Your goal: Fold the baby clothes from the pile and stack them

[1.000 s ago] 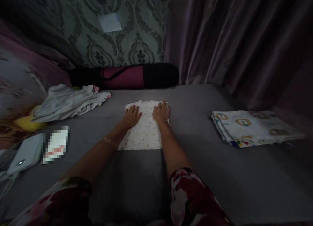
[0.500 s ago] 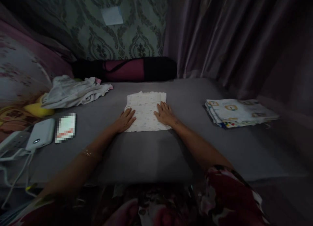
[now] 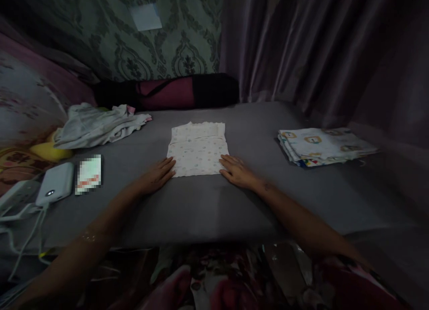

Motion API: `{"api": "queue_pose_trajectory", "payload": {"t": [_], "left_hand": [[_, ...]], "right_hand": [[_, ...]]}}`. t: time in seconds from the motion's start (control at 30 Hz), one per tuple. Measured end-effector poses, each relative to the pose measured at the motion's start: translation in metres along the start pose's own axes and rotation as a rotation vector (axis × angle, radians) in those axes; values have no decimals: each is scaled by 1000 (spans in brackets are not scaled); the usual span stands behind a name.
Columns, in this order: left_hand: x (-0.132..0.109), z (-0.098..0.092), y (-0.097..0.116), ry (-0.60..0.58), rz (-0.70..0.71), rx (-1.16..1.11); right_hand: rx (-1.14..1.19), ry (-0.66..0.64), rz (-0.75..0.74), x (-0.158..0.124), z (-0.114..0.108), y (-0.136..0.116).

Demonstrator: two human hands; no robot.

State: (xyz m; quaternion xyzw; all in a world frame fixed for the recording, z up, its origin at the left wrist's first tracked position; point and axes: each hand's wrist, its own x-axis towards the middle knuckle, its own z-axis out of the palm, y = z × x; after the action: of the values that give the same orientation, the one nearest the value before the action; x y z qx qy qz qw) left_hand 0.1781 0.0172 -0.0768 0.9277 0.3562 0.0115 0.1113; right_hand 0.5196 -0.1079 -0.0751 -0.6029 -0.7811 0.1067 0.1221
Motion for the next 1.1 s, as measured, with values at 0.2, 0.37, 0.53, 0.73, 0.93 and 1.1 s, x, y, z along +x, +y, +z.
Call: {"api": "queue_pose_trajectory", "payload": {"t": [0.2,0.37,0.53,0.73,0.93,1.1], "left_hand": [[-20,-13,-6,124,182,-36],[-27,-16,-12,108,147,-98],[-22,-24,-13,34,177,-103],[-15,-27,-8,47,162,-34],[-9,-30,-2,41,81,-58],[-2,-38,-1,-5,-135,-120]], "right_hand": [[99,81,-95,-15,-8,8],[71,98,-149,-16,-7,19],[-50,60,-140,-15,-11,13],[-153,34,-66,-14,-16,2],[-159,13,-40,-12,-16,1],[-156,12,-68,-8,-19,2]]}}
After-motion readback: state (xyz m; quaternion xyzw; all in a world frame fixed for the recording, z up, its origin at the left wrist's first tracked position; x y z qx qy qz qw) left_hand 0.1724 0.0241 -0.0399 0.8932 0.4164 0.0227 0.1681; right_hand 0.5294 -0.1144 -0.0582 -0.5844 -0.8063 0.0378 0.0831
